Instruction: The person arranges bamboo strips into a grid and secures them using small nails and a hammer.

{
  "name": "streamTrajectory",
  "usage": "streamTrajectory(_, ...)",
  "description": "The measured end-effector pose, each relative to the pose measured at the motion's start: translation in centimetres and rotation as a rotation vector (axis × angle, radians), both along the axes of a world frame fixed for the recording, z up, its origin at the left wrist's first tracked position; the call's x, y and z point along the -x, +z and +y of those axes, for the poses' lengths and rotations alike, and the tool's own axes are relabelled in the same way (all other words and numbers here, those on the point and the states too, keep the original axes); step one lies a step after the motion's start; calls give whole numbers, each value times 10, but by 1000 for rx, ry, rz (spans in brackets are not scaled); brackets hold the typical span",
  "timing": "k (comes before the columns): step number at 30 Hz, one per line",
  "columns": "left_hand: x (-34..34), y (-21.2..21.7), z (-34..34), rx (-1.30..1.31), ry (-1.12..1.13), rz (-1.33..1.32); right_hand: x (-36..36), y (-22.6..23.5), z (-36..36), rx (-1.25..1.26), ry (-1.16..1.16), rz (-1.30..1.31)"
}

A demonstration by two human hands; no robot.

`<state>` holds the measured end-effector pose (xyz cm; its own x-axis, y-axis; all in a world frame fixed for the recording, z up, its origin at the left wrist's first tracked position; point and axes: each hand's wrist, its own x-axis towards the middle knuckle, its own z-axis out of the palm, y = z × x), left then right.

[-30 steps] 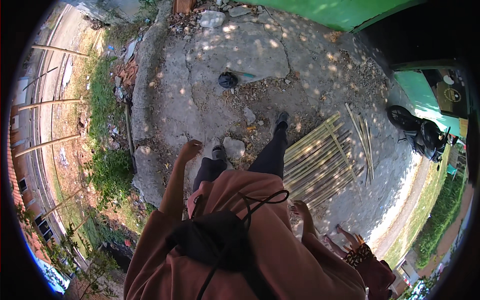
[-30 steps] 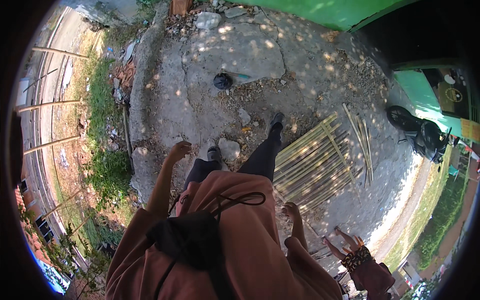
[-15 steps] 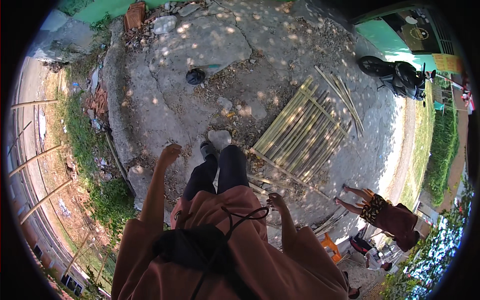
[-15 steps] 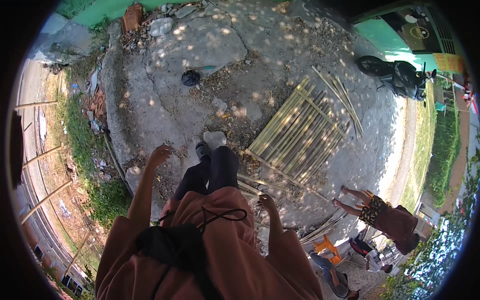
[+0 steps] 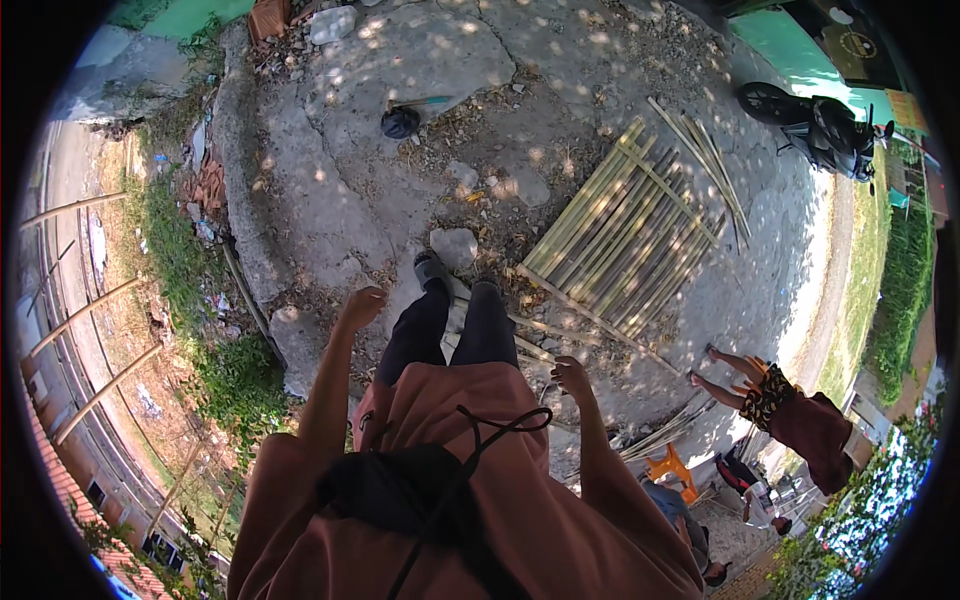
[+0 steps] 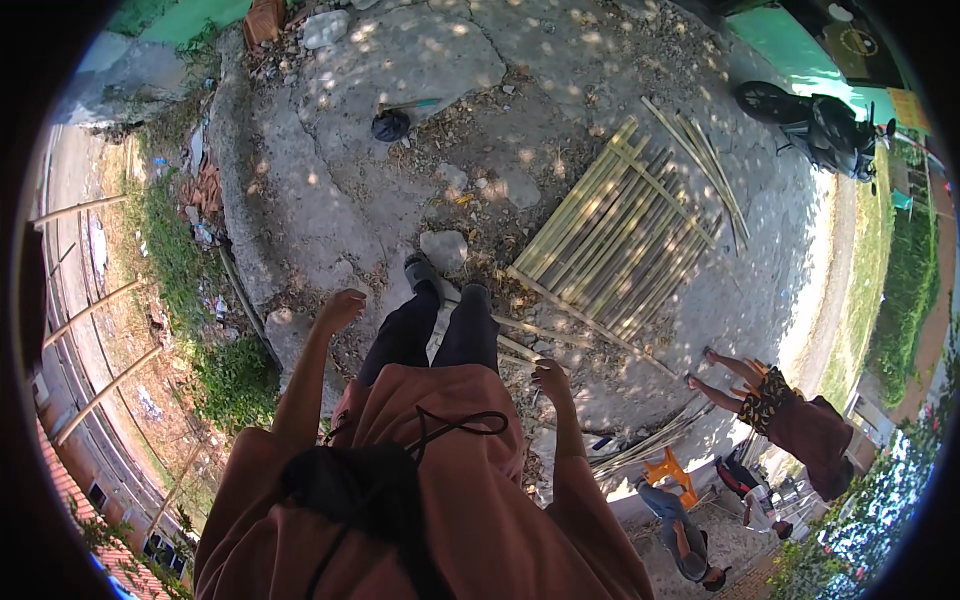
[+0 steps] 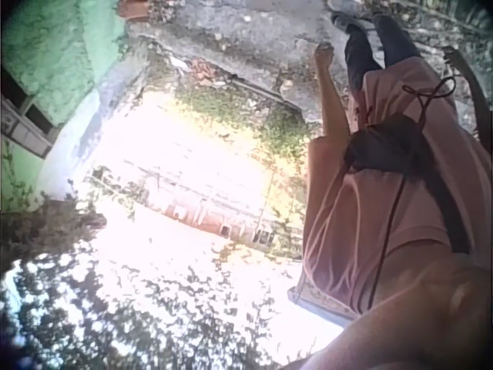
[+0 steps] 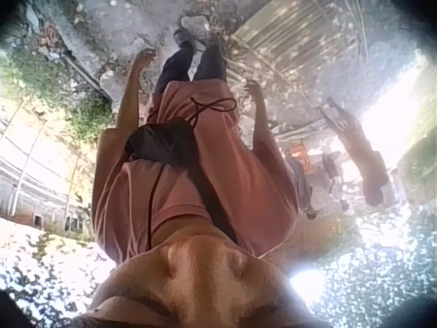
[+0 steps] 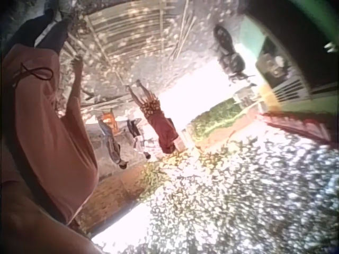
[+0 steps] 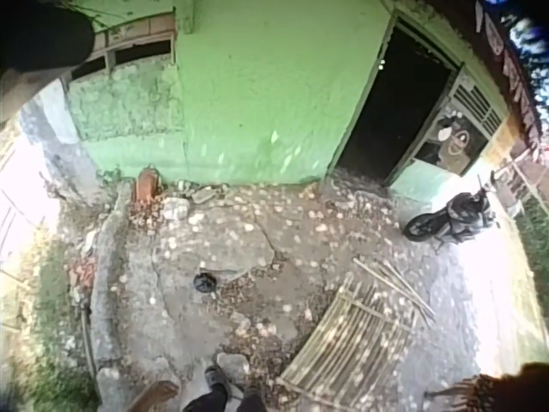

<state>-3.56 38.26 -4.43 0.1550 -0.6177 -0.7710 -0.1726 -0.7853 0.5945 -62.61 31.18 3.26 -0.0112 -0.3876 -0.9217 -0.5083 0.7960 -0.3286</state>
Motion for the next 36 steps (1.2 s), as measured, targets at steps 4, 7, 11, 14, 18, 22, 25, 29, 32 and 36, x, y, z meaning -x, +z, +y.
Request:
streamTrajectory(4,-8,-9,50,-83,89,-22,3,-14,4,-60,48,-53)
streamTrajectory(7,31,-10,62,-90,210,17,49,-24,-9,-63,31,-44)
streamTrajectory(11,51,2,92,-133,412,94,71,-38,-51,47,196,-67)
streamTrajectory(14,88,25,102,-143,449,76,79,-20,-78,93,259,-11)
streamTrajectory(18,101,26,103,-44,404,-17,97,-30,-107,143,300,14)
streamTrajectory(22,128,21,62,40,352,-55,134,-81,-109,209,518,156)
streamTrajectory(25,131,-17,61,122,266,-118,139,-139,-102,259,704,255)
streamTrajectory(29,146,-107,49,130,179,-180,137,-230,-95,61,557,288)
streamTrajectory(32,148,-205,52,174,255,-80,109,-319,-77,-177,251,265)
streamTrajectory(36,172,-361,38,115,254,-22,119,-470,-37,-245,-74,206)
